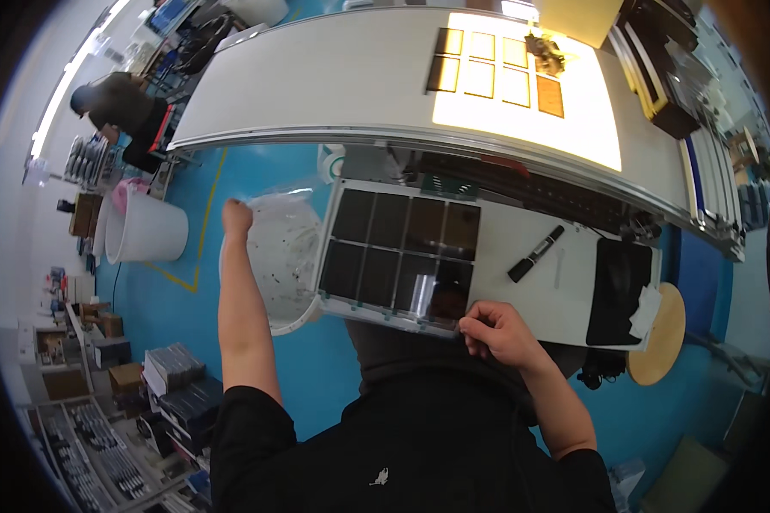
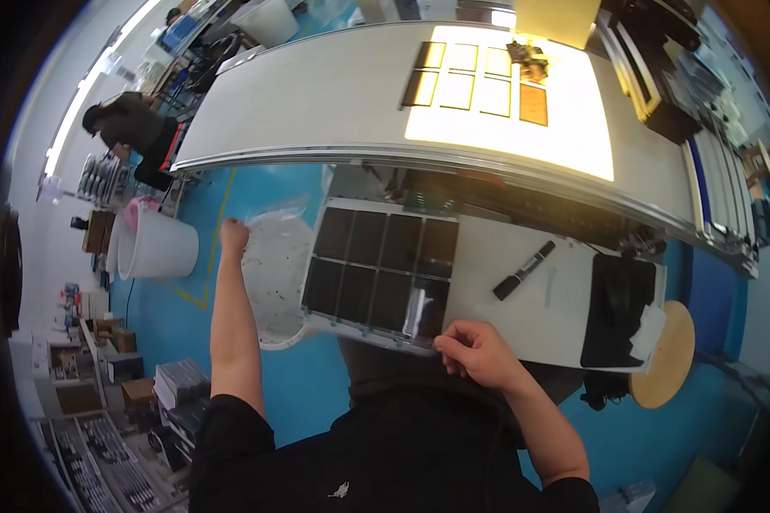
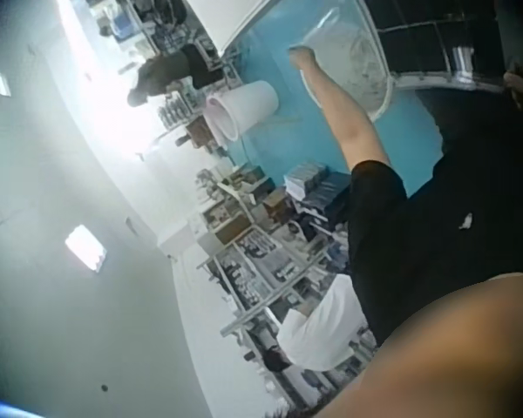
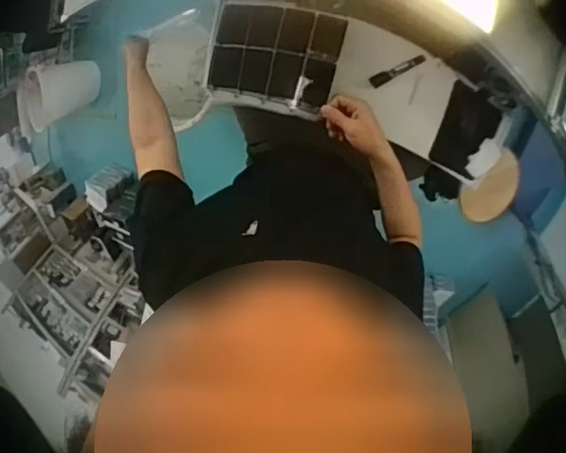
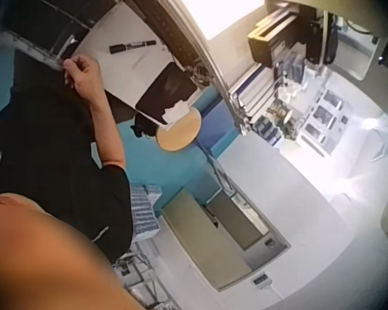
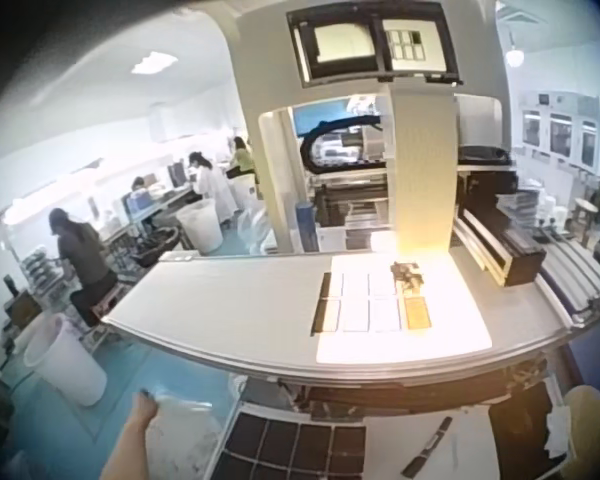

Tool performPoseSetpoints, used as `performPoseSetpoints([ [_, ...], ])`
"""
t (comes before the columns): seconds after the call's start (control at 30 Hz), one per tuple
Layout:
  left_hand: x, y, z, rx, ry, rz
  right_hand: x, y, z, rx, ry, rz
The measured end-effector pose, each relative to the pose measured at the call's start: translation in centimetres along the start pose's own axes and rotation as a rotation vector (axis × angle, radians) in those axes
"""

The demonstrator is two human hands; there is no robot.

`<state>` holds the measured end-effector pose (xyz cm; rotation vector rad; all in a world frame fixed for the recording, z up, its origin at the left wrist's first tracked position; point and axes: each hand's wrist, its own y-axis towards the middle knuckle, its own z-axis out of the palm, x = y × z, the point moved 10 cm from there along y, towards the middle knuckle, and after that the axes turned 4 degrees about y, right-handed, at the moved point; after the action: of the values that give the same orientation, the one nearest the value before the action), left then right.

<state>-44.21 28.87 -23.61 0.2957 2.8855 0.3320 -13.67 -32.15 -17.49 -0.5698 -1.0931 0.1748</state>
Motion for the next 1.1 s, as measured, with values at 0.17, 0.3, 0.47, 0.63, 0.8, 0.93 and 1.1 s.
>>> performPoseSetpoints([
  [0.17,11.4,-0.9,-7.0,-0.255,-0.53,-0.222,1.4,-0.5,0.0,-0.01,-0.043,0.034],
  [0.3,8.7,-6.3,-11.5,-0.35,-0.412,0.087,2.2,-0.7,0.7,0.049,0.101,0.071],
  [0.47,9.7,-15.3,1.8,0.325,-0.192,0.003,3.1,-1.1,2.1,0.146,0.337,0.044],
  [0.63,5.0,-24.6,5.9,0.765,0.01,0.316,2.2,-1.2,2.1,0.143,0.394,0.096],
  [0.8,-5.1,-28.2,-7.6,0.938,-0.714,-0.147,1.9,-1.4,2.0,0.174,0.425,0.103],
  [0.93,-17.7,-34.6,-16.6,1.378,-1.418,-0.009,0.9,-2.0,2.6,0.21,0.497,0.222],
  [1.1,-19.6,-36.1,-14.7,1.152,-1.696,-0.435,0.8,-2.4,2.7,0.19,0.261,0.199],
])
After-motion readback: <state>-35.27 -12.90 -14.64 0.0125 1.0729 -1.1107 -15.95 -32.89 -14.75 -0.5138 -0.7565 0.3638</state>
